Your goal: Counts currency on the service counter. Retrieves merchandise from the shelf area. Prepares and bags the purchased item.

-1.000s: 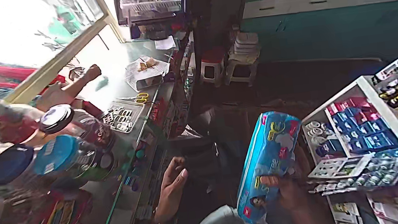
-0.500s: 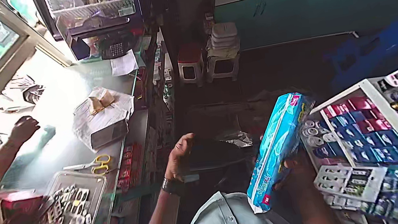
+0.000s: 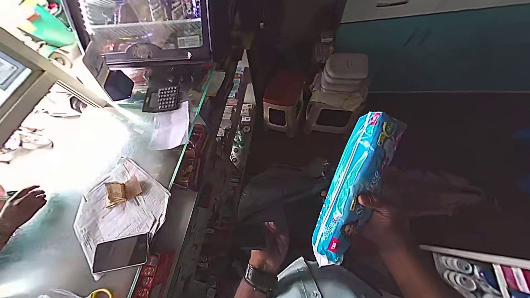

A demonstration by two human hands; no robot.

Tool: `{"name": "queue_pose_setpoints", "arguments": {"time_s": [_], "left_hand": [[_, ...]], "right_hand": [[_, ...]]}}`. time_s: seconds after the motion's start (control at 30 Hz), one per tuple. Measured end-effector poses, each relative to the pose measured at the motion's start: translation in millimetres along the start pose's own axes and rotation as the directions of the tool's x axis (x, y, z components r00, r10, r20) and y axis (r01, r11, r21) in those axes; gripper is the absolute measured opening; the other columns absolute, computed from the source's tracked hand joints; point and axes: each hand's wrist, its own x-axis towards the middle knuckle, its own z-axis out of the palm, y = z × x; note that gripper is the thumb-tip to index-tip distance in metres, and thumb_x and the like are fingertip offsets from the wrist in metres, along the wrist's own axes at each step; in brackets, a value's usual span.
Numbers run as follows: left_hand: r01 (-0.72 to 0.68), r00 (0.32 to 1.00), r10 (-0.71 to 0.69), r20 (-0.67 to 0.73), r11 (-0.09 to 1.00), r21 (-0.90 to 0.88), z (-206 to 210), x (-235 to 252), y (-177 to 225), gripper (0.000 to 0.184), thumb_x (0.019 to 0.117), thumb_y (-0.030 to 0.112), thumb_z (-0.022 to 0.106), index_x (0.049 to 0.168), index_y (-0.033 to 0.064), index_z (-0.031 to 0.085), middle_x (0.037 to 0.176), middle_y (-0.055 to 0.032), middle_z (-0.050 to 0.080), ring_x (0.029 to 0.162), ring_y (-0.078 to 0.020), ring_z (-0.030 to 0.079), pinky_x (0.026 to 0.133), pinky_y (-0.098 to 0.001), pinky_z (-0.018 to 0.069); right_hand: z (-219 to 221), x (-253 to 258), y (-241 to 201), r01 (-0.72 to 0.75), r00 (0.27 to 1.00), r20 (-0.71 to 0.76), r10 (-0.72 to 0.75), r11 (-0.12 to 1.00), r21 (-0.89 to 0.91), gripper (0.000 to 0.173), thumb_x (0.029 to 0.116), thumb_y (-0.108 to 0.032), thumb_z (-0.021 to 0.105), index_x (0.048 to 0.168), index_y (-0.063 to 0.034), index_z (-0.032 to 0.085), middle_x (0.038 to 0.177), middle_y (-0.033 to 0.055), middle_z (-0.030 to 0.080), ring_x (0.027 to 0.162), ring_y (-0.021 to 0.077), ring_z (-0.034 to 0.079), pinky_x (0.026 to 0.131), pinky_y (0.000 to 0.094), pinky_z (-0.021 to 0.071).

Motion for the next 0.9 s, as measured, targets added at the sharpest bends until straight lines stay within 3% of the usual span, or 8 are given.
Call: {"name": "queue_pose_setpoints", "arguments": {"time_s": [0.1, 0.23, 0.3, 0.4, 0.6, 0.7, 0.77, 0.9], "left_hand": [[0.078, 0.996, -0.071, 0.052, 0.986, -0.148, -4, 38, -6, 0.016, 0.0908, 0.018, 0.075, 0.102, 0.0061, 0.073, 0.104, -0.0138, 0.075, 0.103, -0.0252, 0.072, 0.100, -0.0432, 0.0567], [-0.186, 0.981, 0.129, 0.148, 0.847, 0.497, 19, 90, 31, 0.020, 0.0861, 0.012, 0.078, 0.105, 0.0129, 0.073, 0.100, 0.0046, 0.074, 0.098, -0.0037, 0.068, 0.092, -0.0266, 0.0564], [-0.291, 0.956, 0.215, 0.202, 0.796, 0.531, 35, 124, 49, 0.031, 0.0838, 0.020, 0.084, 0.111, 0.0114, 0.073, 0.107, 0.0012, 0.075, 0.104, -0.0084, 0.069, 0.097, -0.0325, 0.0566], [-0.404, 0.905, 0.422, 0.049, 0.820, 0.405, 49, 173, 57, 0.036, 0.0932, 0.016, 0.075, 0.123, 0.0010, 0.062, 0.115, -0.0098, 0.071, 0.110, -0.0189, 0.067, 0.102, -0.0420, 0.0542], [-0.579, 0.717, 0.663, -0.213, 0.738, 0.347, 60, 186, 100, 0.044, 0.0870, 0.020, 0.082, 0.122, 0.0019, 0.063, 0.114, -0.0085, 0.072, 0.110, -0.0175, 0.068, 0.102, -0.0395, 0.0550], [-0.661, 0.573, 0.769, -0.283, 0.638, 0.396, 60, 160, 122, 0.035, 0.0858, 0.024, 0.083, 0.115, 0.0074, 0.071, 0.111, -0.0053, 0.075, 0.107, -0.0150, 0.070, 0.099, -0.0370, 0.0563], [-0.747, 0.436, 0.831, -0.346, 0.549, 0.376, 56, 142, 131, 0.031, 0.0864, 0.025, 0.082, 0.113, 0.0108, 0.073, 0.109, -0.0055, 0.075, 0.105, -0.0148, 0.071, 0.097, -0.0364, 0.0576], [-0.846, 0.026, 0.891, -0.454, 0.262, 0.465, 67, 104, 132, 0.032, 0.0799, 0.016, 0.085, 0.109, 0.0108, 0.072, 0.102, -0.0078, 0.076, 0.094, -0.0161, 0.074, 0.087, -0.0374, 0.0619]], "right_hand": [[0, 54, 10, -0.008, 1.000, -0.011, 0.008, 1.000, 0.023, 0.032, 0.0759, -0.025, 0.085, 0.105, -0.0152, 0.076, 0.099, 0.0062, 0.078, 0.090, 0.0157, 0.076, 0.079, 0.0347, 0.0643], [-2, 124, 13, -0.034, 0.999, 0.003, 0.034, 0.999, 0.037, 0.036, 0.0744, -0.027, 0.087, 0.106, -0.0133, 0.075, 0.099, 0.0081, 0.078, 0.090, 0.0180, 0.076, 0.079, 0.0369, 0.0645], [8, 162, 10, -0.040, 0.999, 0.015, 0.040, 0.999, 0.011, 0.036, 0.0733, -0.027, 0.087, 0.105, -0.0144, 0.075, 0.098, 0.0064, 0.078, 0.088, 0.0158, 0.076, 0.078, 0.0350, 0.0647], [28, 208, 4, -0.042, 0.995, 0.087, 0.045, 0.999, -0.028, 0.034, 0.0746, -0.027, 0.086, 0.105, -0.0155, 0.076, 0.098, 0.0054, 0.078, 0.089, 0.0148, 0.076, 0.078, 0.0332, 0.0644], [56, 290, 27, -0.239, 0.911, 0.319, 0.261, 0.965, -0.106, 0.034, 0.0783, -0.026, 0.084, 0.111, -0.0180, 0.076, 0.105, 0.0039, 0.078, 0.095, 0.0144, 0.075, 0.082, 0.0339, 0.0640], [79, 333, 45, -0.340, 0.832, 0.383, 0.402, 0.914, -0.220, 0.034, 0.0775, -0.024, 0.084, 0.110, -0.0188, 0.076, 0.103, 0.0013, 0.078, 0.093, 0.0109, 0.075, 0.082, 0.0304, 0.0634], [94, 378, 65, -0.461, 0.654, 0.556, 0.513, 0.853, -0.244, 0.047, 0.0852, -0.022, 0.081, 0.128, -0.0094, 0.068, 0.125, 0.0164, 0.070, 0.112, 0.0273, 0.070, 0.095, 0.0429, 0.0588], [180, 426, 93, -0.448, 0.539, 0.427, 0.726, 0.676, -0.585, 0.041, 0.0731, -0.041, 0.082, 0.105, -0.0183, 0.070, 0.090, -0.0023, 0.077, 0.081, 0.0074, 0.074, 0.072, 0.0279, 0.0633]]}}
